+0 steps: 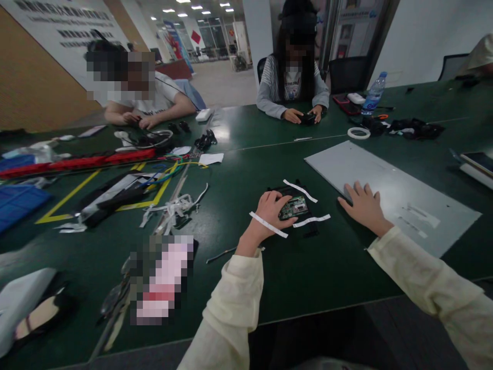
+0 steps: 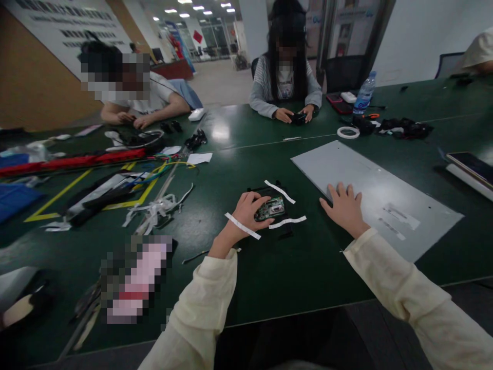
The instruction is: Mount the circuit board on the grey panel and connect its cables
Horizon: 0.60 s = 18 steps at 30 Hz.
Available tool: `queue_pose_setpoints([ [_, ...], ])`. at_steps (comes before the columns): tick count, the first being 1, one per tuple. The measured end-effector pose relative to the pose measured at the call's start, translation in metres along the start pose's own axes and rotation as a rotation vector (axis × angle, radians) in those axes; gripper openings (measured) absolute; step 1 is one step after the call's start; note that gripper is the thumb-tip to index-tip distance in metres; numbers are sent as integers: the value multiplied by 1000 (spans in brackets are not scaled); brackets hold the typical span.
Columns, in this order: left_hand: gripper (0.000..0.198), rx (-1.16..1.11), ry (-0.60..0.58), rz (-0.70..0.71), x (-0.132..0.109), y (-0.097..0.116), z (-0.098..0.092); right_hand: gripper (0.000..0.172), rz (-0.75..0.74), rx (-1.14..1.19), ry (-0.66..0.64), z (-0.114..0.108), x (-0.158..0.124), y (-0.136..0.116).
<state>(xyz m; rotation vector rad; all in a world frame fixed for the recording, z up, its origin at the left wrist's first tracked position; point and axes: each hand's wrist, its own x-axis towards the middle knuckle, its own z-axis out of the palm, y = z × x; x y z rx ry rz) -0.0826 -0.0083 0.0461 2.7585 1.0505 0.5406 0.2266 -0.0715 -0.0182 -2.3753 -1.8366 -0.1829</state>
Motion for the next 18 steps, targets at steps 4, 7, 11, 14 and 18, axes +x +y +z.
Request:
queue_pose_setpoints([
  [4, 60, 28, 54, -9, 0, -4, -6, 64, -167, 40, -20, -10, -19, -17],
  [7, 60, 67, 112, -28, 1, -7, -11, 65, -295, 72, -38, -19, -34, -30],
  [11, 60, 110, 192, -101, 4, -12, -22, 69, -462, 128, -112, -34, -50, -45],
  [14, 59, 143, 228, -121, 6, -13, -29, 70, -584, 179, -167, -45, -60, -53],
  [18, 60, 166, 237, -85, 8, -7, -34, 70, -717, 234, -212, -54, -70, -64],
])
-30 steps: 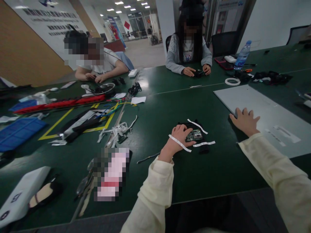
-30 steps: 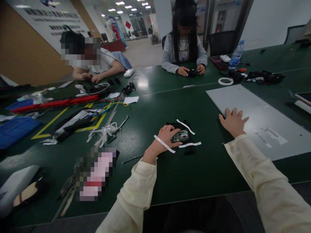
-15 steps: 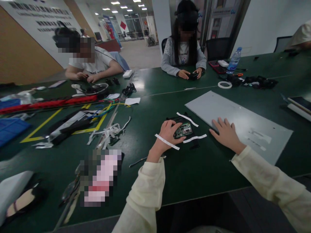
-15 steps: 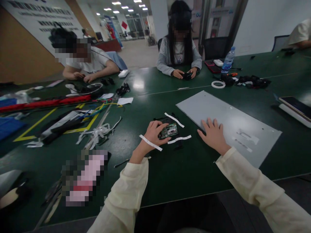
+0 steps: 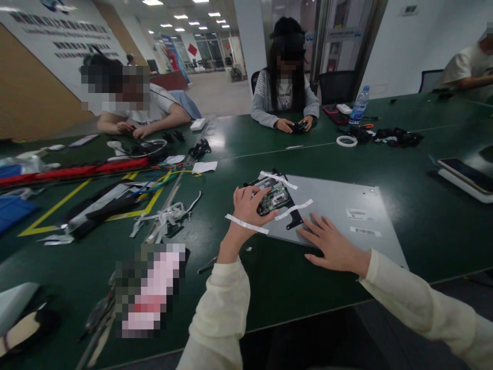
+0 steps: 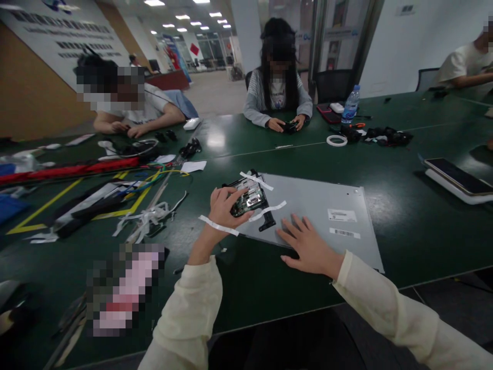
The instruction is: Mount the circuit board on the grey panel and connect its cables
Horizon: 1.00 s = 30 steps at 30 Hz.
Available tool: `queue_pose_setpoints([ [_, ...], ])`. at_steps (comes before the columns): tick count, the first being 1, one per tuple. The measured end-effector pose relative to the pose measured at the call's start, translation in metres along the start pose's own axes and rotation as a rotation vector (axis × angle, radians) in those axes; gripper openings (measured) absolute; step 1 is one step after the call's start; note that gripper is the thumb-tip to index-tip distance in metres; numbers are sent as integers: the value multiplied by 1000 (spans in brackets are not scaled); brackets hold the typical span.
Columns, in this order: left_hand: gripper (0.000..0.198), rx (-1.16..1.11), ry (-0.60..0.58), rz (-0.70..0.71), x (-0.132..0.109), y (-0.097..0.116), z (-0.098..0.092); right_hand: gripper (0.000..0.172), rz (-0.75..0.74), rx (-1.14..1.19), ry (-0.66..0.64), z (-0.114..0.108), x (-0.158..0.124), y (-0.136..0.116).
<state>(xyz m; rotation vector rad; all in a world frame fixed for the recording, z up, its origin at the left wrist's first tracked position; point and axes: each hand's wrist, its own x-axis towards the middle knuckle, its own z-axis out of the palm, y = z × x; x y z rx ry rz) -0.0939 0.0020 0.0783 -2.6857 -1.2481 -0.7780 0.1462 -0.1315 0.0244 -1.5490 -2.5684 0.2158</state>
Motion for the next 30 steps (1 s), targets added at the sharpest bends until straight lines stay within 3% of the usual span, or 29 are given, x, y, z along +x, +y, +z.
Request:
queue_pose_setpoints([
  [6, 58, -32, -18, 37, 7, 14, -2, 70, -166, 87, -39, 0, 8, -19],
  [10, 57, -20, -32, 28, 8, 15, 6, 68, -282, 119, -32, 2, 18, -26],
  [15, 58, -25, -92, 20, 1, 6, 27, 48, -397, 177, 149, 7, 21, -37],
  [19, 60, -26, -172, 22, -6, 2, 41, 28, -461, 226, 355, 1, 4, -39],
  [22, 61, -28, -206, 37, -9, 4, 49, 25, -360, 237, 533, -10, -12, -23],
  [25, 61, -37, -217, 63, -10, 9, 56, 22, -124, 273, 650, -17, -20, 9],
  [28, 61, -44, -225, 71, -11, 11, 62, 24, 134, 297, 686, -13, -18, 42],
  [30, 61, -43, -237, 71, -12, 11, 66, 30, 237, 287, 628, -4, -12, 59],
])
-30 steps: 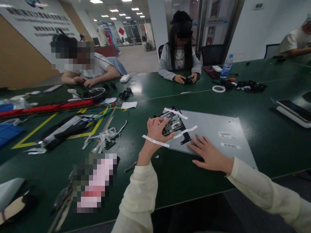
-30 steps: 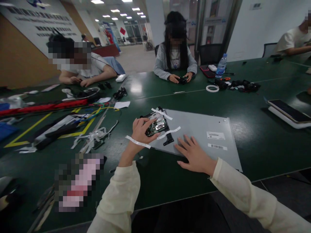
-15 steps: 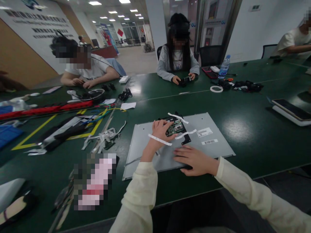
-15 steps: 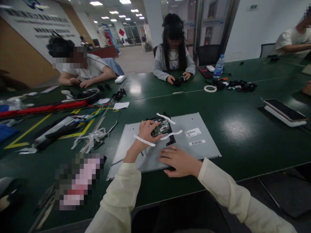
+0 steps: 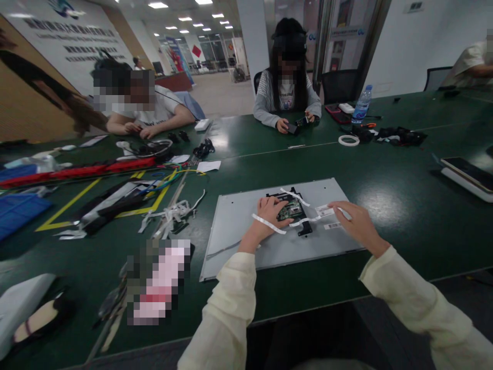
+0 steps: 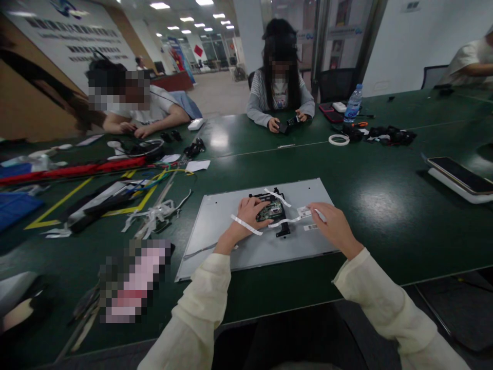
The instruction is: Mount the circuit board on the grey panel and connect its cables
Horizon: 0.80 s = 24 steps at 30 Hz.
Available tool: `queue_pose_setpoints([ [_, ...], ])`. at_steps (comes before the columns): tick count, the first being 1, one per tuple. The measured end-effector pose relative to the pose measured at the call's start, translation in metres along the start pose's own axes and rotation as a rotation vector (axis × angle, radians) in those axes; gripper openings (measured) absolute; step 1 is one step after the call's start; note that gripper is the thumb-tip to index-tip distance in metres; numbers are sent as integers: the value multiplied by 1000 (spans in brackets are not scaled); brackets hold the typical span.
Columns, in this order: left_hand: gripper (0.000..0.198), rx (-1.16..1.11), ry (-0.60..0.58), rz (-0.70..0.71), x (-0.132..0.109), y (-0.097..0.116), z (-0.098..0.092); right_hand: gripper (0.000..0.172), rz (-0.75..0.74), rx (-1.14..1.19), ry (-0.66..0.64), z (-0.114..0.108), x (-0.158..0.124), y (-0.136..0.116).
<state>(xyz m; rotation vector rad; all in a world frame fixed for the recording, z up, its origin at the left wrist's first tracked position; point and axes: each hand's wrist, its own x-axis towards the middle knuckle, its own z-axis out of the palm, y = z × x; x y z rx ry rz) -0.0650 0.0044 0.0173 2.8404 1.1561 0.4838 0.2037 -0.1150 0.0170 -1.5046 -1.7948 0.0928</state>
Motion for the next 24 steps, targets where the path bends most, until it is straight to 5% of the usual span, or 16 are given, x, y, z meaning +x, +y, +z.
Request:
queue_pose_setpoints([
  [6, 61, -4, -31, -23, -4, 1, 5, 47, 0, -245, -224, 28, 0, 27],
  [14, 77, -21, 2, -171, -17, 2, -18, 49, 5, -359, -292, 32, -2, 31],
  [19, 72, 39, -110, -434, -64, -18, -32, 51, -1, -352, -284, 31, -3, 30],
  [24, 76, 142, -233, -552, -122, -26, -44, 50, -8, -319, -273, 31, -4, 32],
])
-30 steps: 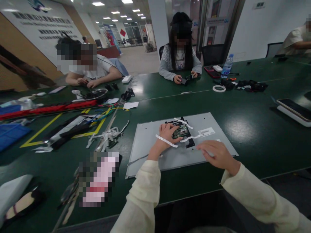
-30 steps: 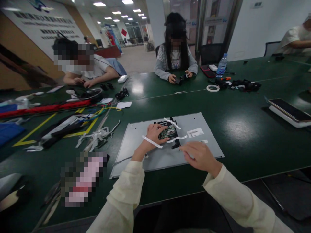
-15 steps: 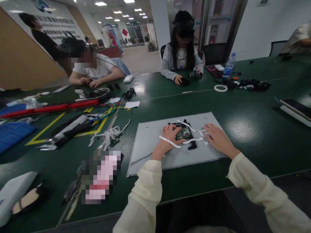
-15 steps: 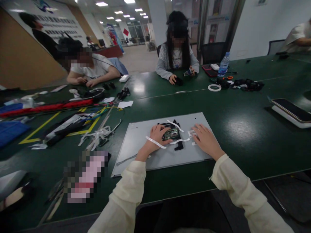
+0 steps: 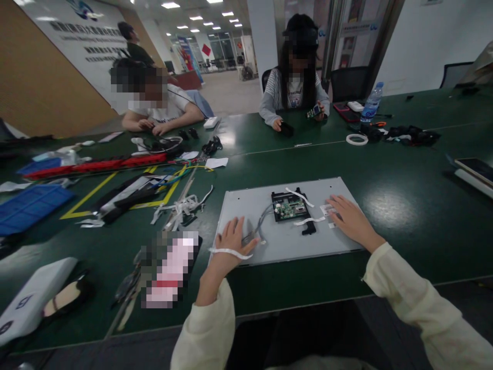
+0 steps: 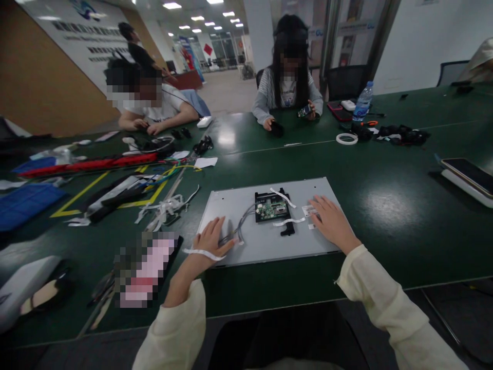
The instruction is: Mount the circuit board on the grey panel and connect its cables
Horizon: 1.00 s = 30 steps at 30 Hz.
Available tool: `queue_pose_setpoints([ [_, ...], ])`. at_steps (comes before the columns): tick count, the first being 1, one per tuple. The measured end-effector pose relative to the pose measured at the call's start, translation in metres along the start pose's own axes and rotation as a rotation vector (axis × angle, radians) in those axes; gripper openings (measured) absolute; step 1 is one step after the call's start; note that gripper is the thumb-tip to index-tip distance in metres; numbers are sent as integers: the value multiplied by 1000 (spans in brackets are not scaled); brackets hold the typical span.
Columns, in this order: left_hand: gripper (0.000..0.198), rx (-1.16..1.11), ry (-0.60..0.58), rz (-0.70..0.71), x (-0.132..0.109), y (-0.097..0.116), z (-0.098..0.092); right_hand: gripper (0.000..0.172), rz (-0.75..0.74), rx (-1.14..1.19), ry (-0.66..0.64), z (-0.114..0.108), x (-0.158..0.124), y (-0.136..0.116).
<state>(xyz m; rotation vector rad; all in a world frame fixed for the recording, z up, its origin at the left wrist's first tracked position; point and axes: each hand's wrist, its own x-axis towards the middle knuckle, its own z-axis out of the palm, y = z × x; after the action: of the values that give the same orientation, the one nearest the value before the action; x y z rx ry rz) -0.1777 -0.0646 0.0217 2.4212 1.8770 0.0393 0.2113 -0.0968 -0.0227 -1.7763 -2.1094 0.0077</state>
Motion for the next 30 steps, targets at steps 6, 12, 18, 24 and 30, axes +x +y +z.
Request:
queue_pose_setpoints([
  [6, 69, 23, 2, -42, -36, -3, -1, 50, 6, 31, 16, 4, -2, 5],
  [12, 67, 77, 45, -38, -51, 4, 2, 51, 28, 25, 0, 4, -4, 5],
  [18, 64, 184, 167, -21, -55, 13, 7, 52, 39, 35, 11, 6, -4, 9],
  [24, 63, 185, 217, 27, -40, 30, 12, 52, 72, 3, 38, 10, -5, 33],
  [30, 63, 134, 216, 19, -34, 44, 10, 53, 103, 3, 36, 6, -5, 47],
])
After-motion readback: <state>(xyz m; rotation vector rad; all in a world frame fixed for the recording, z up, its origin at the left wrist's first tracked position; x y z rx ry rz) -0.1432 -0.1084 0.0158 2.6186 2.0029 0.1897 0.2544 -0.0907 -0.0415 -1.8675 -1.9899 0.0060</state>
